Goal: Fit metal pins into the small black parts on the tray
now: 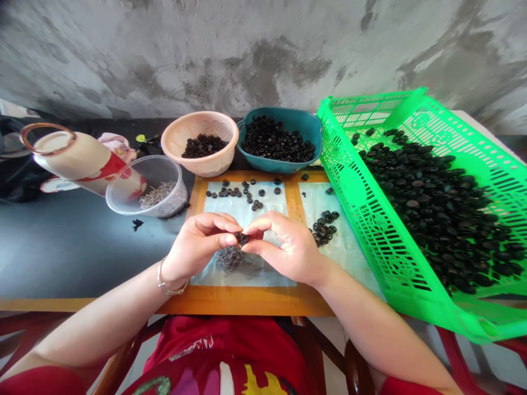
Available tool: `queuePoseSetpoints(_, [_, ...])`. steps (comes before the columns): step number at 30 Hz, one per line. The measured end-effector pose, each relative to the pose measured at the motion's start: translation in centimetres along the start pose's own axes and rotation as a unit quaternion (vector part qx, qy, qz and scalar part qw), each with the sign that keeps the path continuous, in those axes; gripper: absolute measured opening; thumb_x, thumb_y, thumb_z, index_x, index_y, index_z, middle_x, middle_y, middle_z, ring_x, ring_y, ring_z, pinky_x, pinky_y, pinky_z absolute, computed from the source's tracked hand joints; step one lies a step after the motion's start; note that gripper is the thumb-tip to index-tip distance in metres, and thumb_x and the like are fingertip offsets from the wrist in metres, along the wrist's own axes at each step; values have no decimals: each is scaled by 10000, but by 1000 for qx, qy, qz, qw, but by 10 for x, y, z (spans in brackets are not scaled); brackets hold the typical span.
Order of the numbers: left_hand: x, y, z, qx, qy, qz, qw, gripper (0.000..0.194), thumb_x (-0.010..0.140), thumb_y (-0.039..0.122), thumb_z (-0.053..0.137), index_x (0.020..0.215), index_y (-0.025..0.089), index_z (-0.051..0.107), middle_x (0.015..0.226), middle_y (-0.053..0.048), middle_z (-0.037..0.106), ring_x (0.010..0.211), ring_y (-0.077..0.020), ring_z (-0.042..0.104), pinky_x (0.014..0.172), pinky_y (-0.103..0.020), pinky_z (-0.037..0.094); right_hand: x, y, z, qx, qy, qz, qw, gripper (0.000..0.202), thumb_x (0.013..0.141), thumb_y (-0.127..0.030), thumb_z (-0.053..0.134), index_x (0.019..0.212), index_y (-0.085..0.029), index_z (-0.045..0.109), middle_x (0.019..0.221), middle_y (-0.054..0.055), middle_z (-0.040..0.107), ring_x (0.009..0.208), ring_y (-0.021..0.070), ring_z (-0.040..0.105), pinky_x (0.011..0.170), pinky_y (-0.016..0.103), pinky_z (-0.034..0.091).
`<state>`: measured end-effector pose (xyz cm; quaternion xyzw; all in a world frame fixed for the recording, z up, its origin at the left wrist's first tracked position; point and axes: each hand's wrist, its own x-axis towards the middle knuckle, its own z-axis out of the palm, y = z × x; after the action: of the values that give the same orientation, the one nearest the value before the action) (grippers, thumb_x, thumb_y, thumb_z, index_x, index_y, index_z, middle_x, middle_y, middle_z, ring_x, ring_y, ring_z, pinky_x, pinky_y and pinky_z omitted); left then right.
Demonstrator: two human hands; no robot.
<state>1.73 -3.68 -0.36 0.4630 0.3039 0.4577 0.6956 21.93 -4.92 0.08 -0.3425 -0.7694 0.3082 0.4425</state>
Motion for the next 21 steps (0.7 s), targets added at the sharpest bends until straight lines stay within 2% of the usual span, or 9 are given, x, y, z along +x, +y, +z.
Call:
queuePoseSetpoints(4, [1, 0, 1, -22, 9, -21, 999, 170, 653, 142, 853, 797, 184, 772, 767, -11, 752, 702, -105, 687, 684, -190, 567, 2, -3, -2, -8, -8, -2, 1000, 191, 860, -237, 725, 1027, -217, 633, 879, 10, 677, 782, 132, 662, 723, 263, 532])
queuePoseSetpoints(7, [2, -1, 1, -50, 12, -47, 998, 213, 621, 144, 872, 802, 176, 765, 755, -8, 754, 674, -104, 689, 673, -194, 568, 3, -4, -3, -40, -10, -31, 999, 183, 863, -211, 718, 1027, -211, 637, 881, 18, 685, 792, 137, 664, 744, 269, 539])
queuePoseSetpoints(11, [4, -2, -2, -56, -3, -75, 996, 174, 628, 180, 874, 764, 160, 766, 710, -17, 741, 636, -109, 684, 665, -211, 559, 5, -3, -4, -80, -5, -72, 994, 170, 860, -182, 716, 1008, -206, 635, 869, 25, 703, 833, 152, 675, 753, 266, 543])
queuePoseSetpoints(17, [5, -4, -5, -44, -31, -57, 997, 104, 684, 186, 839, 775, 189, 789, 759, -17, 726, 667, -100, 656, 675, -219, 521, 4, 0, -2, -82, -6, -86, 993, 181, 855, -215, 727, 1004, -198, 627, 859, 29, 701, 828, 154, 673, 751, 263, 544])
queuePoseSetpoints(21, [4, -5, -5, -44, -51, -55, 996, 77, 716, 193, 816, 790, 198, 793, 792, -33, 725, 753, -144, 671, 766, -287, 529, 5, -1, -2, -85, -24, -83, 993, 265, 874, -255, 708, 1114, -188, 617, 901, 36, 707, 804, 145, 655, 763, 268, 537])
